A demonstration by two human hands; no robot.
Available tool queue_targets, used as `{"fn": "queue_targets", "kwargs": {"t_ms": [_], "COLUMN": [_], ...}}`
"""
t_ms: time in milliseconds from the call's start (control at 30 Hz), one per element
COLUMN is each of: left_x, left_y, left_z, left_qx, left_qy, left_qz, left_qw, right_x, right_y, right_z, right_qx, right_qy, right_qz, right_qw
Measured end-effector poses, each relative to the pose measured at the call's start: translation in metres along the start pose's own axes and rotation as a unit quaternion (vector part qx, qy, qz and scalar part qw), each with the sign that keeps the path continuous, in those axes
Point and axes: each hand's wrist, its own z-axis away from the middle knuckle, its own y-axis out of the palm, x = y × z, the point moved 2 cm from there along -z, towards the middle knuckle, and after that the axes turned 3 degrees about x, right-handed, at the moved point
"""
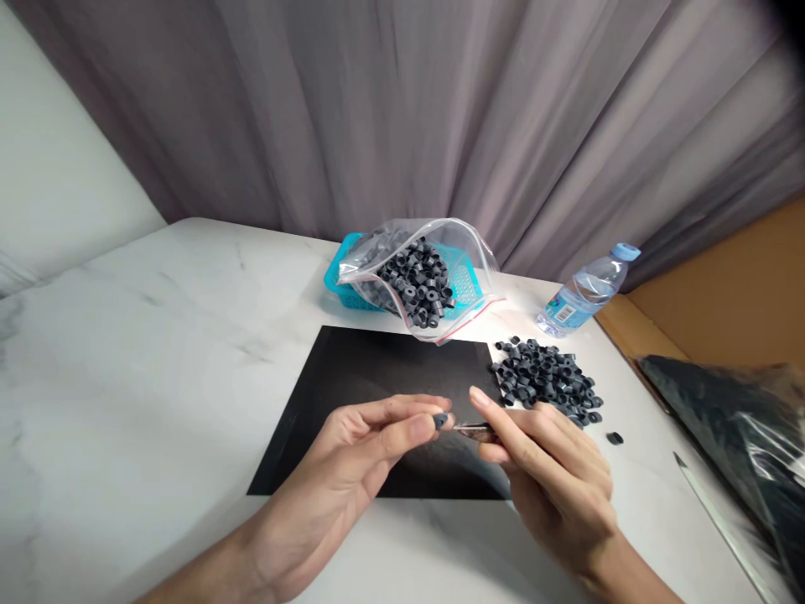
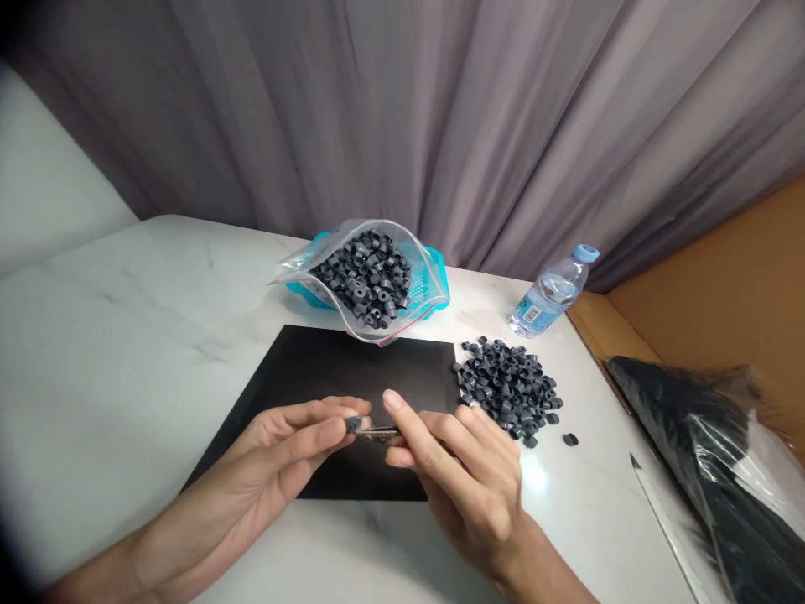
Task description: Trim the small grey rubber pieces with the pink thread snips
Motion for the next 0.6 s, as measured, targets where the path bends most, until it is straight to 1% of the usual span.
{"fn": "queue_targets", "kwargs": {"t_ms": [133, 400, 600], "left_x": [-0.0002, 0.0017, -0.0015], "left_y": [-0.0008, 0.0013, 0.0017], "left_z": [-0.0012, 0.0005, 0.0002], "left_qx": [0.002, 0.001, 0.028], "left_qy": [0.000, -0.020, -0.017], "left_qz": [0.014, 0.028, 0.013], "left_qw": [1.000, 0.999, 0.999], "right_x": [-0.0010, -0.0026, -0.0024], "right_y": [0.0022, 0.0055, 0.0031], "right_z": [0.0022, 0.0044, 0.0036], "right_qx": [0.010, 0.001, -0.001], "right_qy": [0.001, -0.020, -0.030], "right_qz": [0.002, 0.031, 0.048], "right_qw": [1.000, 0.999, 0.998]}}
